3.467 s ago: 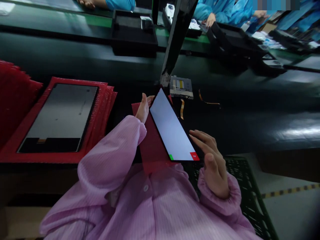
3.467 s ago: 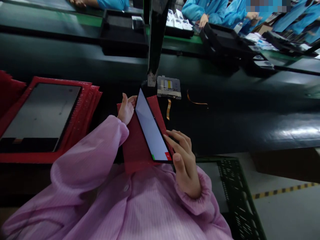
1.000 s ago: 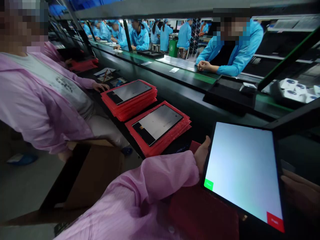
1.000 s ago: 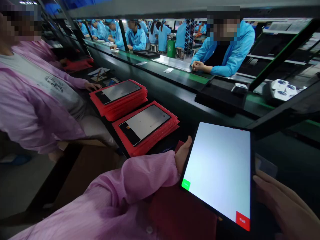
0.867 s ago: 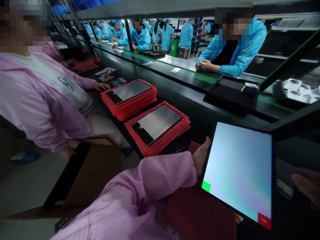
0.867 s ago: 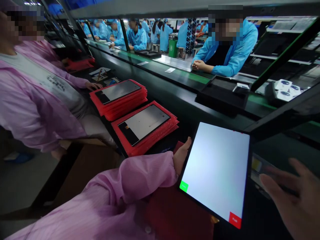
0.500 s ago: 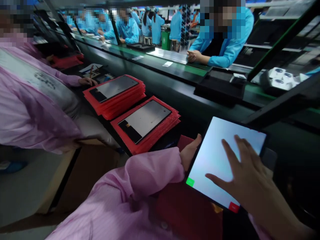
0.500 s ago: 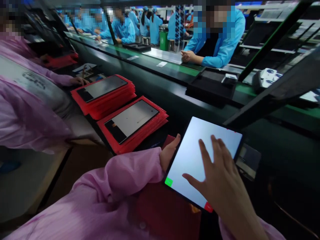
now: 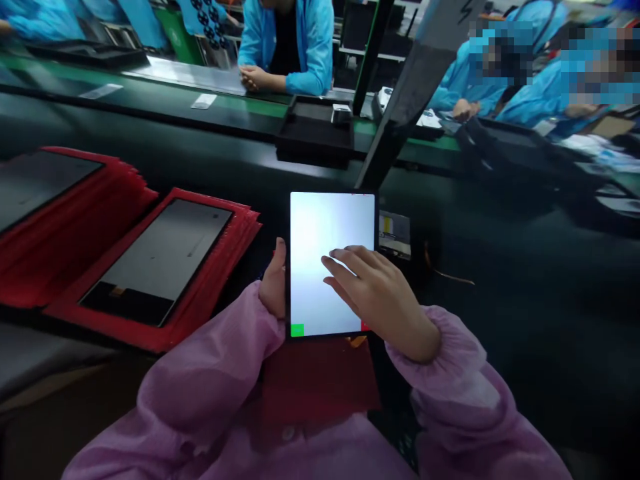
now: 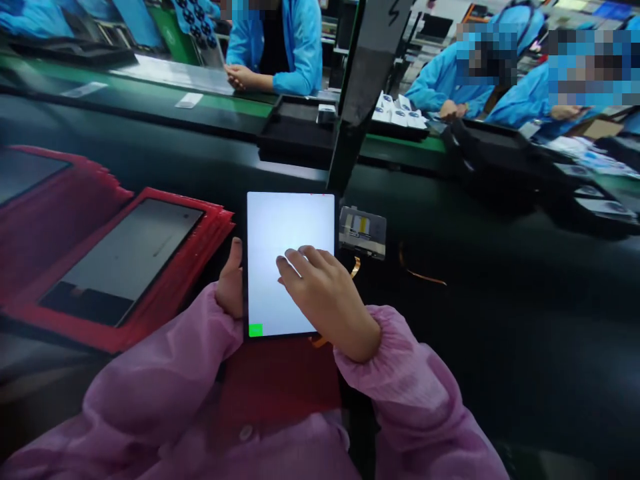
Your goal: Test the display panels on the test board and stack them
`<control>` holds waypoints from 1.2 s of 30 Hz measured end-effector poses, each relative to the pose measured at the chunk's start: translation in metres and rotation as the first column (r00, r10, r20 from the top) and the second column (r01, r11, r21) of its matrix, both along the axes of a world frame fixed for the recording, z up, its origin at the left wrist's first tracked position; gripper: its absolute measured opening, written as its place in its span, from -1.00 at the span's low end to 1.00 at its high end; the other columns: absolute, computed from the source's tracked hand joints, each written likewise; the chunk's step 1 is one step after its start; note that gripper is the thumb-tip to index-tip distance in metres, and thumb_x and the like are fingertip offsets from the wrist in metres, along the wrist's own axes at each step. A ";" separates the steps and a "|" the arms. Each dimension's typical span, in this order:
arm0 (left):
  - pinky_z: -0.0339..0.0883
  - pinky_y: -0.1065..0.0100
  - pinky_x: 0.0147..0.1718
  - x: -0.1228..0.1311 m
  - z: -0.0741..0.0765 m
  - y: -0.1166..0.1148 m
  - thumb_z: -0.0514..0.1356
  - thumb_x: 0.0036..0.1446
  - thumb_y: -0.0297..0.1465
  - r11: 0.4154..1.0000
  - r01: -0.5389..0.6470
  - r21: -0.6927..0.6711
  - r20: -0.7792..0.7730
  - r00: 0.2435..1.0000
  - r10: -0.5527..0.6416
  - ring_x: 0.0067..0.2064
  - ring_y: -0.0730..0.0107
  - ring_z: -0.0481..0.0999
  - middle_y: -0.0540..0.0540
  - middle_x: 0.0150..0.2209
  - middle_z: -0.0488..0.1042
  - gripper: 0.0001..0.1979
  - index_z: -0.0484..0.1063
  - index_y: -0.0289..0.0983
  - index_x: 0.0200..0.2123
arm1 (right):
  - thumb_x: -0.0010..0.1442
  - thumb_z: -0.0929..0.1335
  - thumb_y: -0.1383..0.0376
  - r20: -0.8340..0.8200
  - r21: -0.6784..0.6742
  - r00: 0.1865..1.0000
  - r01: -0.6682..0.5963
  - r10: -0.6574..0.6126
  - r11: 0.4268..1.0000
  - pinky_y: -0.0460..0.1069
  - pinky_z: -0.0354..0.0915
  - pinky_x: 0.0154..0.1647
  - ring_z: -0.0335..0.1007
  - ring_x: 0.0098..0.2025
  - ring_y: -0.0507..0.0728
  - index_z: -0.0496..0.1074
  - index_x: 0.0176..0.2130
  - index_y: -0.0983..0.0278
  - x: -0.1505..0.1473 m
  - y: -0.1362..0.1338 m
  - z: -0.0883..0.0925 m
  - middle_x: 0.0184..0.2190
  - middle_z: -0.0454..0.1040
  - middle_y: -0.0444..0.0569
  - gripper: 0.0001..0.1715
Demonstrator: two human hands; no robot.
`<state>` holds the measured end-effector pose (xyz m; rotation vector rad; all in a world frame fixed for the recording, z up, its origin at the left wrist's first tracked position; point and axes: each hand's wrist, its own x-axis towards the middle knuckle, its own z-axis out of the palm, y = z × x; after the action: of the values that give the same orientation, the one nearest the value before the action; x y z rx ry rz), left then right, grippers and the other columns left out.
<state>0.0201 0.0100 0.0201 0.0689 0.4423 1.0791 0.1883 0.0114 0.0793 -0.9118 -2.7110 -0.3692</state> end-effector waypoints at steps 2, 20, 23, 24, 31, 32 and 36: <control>0.10 -0.03 0.24 -0.001 -0.002 -0.001 -0.22 0.22 0.17 1.000 0.019 0.020 -0.005 1.000 -0.018 0.22 -0.06 0.38 -0.28 0.10 0.49 -0.15 0.15 -0.32 0.31 | 0.40 0.23 0.29 -0.017 -0.036 0.999 0.028 -0.029 0.999 0.08 0.41 -0.14 0.40 -0.12 0.17 0.41 0.09 0.37 0.009 -0.007 0.010 -0.11 0.51 0.08 -0.64; 0.21 -0.04 0.14 -0.003 -0.014 -0.005 -0.18 0.21 0.18 0.991 0.120 0.067 0.012 0.993 -0.121 0.05 -0.01 0.52 -0.21 0.05 0.53 -0.20 0.24 -0.23 0.28 | 0.34 0.29 0.16 -0.337 -0.192 0.809 0.442 -0.482 0.876 0.04 0.32 -0.38 0.45 -0.37 0.15 0.39 0.13 0.28 0.065 0.019 0.033 -0.28 0.54 0.03 -0.57; 0.22 -0.02 0.13 -0.003 -0.018 -0.007 -0.15 0.22 0.16 0.992 0.120 0.044 -0.032 0.992 -0.119 0.02 0.00 0.53 -0.22 0.03 0.54 -0.22 0.21 -0.24 0.29 | 0.32 0.30 0.21 -0.406 -0.298 0.754 0.424 -0.516 0.855 0.05 0.34 -0.33 0.45 -0.36 0.15 0.49 -0.04 0.26 0.068 0.036 0.028 -0.31 0.54 -0.01 -0.72; 0.23 -0.02 0.13 -0.003 -0.019 -0.008 -0.14 0.23 0.15 0.992 0.121 0.036 -0.047 0.992 -0.120 0.02 0.00 0.54 -0.22 0.03 0.54 -0.22 0.21 -0.24 0.29 | 0.31 0.30 0.23 -0.411 -0.323 0.748 0.416 -0.522 0.850 0.04 0.34 -0.34 0.45 -0.35 0.14 0.50 -0.12 0.25 0.067 0.039 0.026 -0.33 0.54 -0.02 -0.77; 0.28 0.01 0.10 0.002 -0.018 -0.009 -0.14 0.24 0.13 0.987 0.158 0.006 -0.028 0.987 -0.158 0.00 0.02 0.56 -0.23 0.01 0.56 -0.24 0.23 -0.28 0.27 | 0.29 0.29 0.30 -0.394 -0.313 0.768 0.404 -0.505 0.859 -0.02 0.28 -0.41 0.40 -0.41 0.10 0.44 -0.32 0.24 0.061 0.029 0.027 -0.37 0.51 -0.04 -0.84; 0.27 -0.01 0.11 0.003 -0.018 -0.008 -0.15 0.24 0.14 0.985 0.172 0.017 -0.013 0.985 -0.172 0.02 0.00 0.55 -0.25 0.02 0.55 -0.22 0.23 -0.29 0.27 | 0.29 0.30 0.32 -0.380 -0.324 0.798 0.358 -0.467 0.876 -0.03 0.29 -0.39 0.39 -0.40 0.08 0.44 -0.32 0.25 0.060 0.025 0.029 -0.36 0.50 -0.04 -0.85; 0.23 -0.03 0.15 0.006 -0.021 -0.004 -0.15 0.23 0.14 0.983 0.178 0.040 0.019 0.984 -0.178 0.02 -0.02 0.55 -0.27 -0.03 0.57 -0.21 0.28 -0.35 0.23 | 0.31 0.29 0.36 -0.273 -0.490 0.948 0.011 -0.165 0.872 -0.07 0.32 -0.29 0.41 -0.32 0.04 0.46 -0.27 0.26 0.061 0.010 0.043 -0.27 0.48 -0.03 -0.85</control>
<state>0.0257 0.0061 -0.0014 0.1277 0.3875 0.9115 0.2496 0.0213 0.1221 -1.1113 -2.5036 0.4335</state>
